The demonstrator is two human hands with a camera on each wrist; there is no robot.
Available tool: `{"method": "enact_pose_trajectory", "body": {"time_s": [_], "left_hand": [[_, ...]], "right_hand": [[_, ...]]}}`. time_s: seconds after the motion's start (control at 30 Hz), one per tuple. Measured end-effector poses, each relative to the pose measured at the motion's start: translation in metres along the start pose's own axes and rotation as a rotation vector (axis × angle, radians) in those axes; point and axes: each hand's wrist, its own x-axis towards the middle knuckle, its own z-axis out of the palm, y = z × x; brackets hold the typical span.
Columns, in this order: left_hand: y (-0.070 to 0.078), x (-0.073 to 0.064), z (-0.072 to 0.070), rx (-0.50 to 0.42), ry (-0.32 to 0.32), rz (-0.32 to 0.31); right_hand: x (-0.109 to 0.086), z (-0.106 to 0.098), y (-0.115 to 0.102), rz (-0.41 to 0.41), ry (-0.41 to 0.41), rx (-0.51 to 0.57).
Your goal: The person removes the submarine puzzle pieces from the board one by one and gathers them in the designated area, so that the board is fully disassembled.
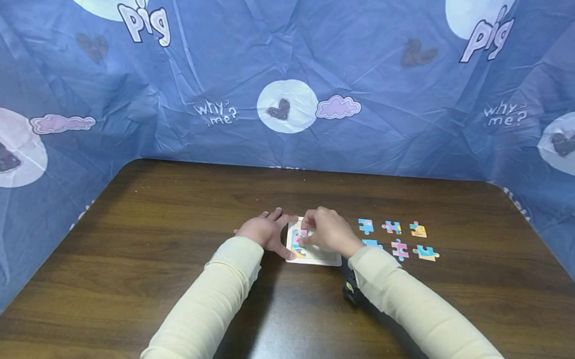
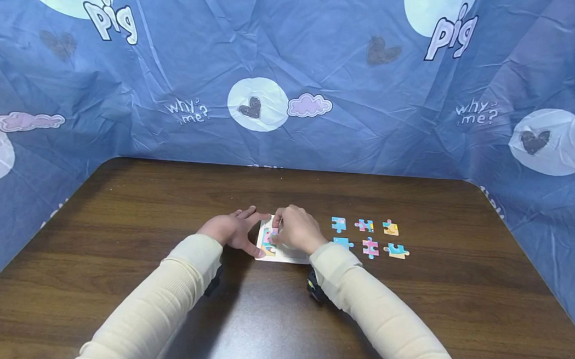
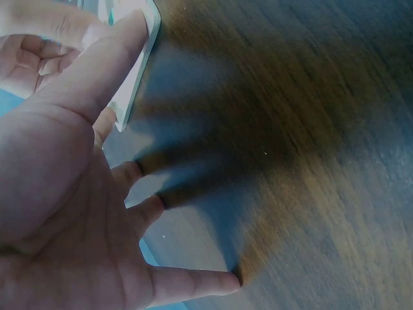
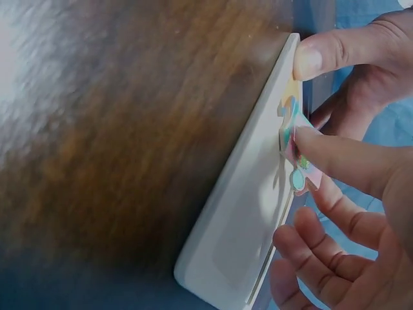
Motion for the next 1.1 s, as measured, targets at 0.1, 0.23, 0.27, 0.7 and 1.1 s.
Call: {"method": "enact_pose_trajectory", "body": {"time_s": [0.1,0.23,0.27,0.7,1.1], "left_hand": [[0.001,0.000,0.000,-0.002,0.002,0.000],[0.001,0.001,0.000,0.003,0.004,-0.002],[0.001,0.001,0.000,0.004,0.004,-0.003],[0.000,0.000,-0.001,0.014,0.009,0.000],[0.000,0.001,-0.001,0.021,-0.011,-0.015]], "right_hand": [[0.000,-0.002,0.001,-0.002,0.002,0.032],[0.000,-0.007,0.001,-0.031,0.012,0.073],[0.000,-0.008,0.002,-0.038,0.015,0.084],[0.003,-0.003,0.001,0.080,0.083,0.107],[0.004,-0.020,0.015,0.072,0.008,0.146]]}}
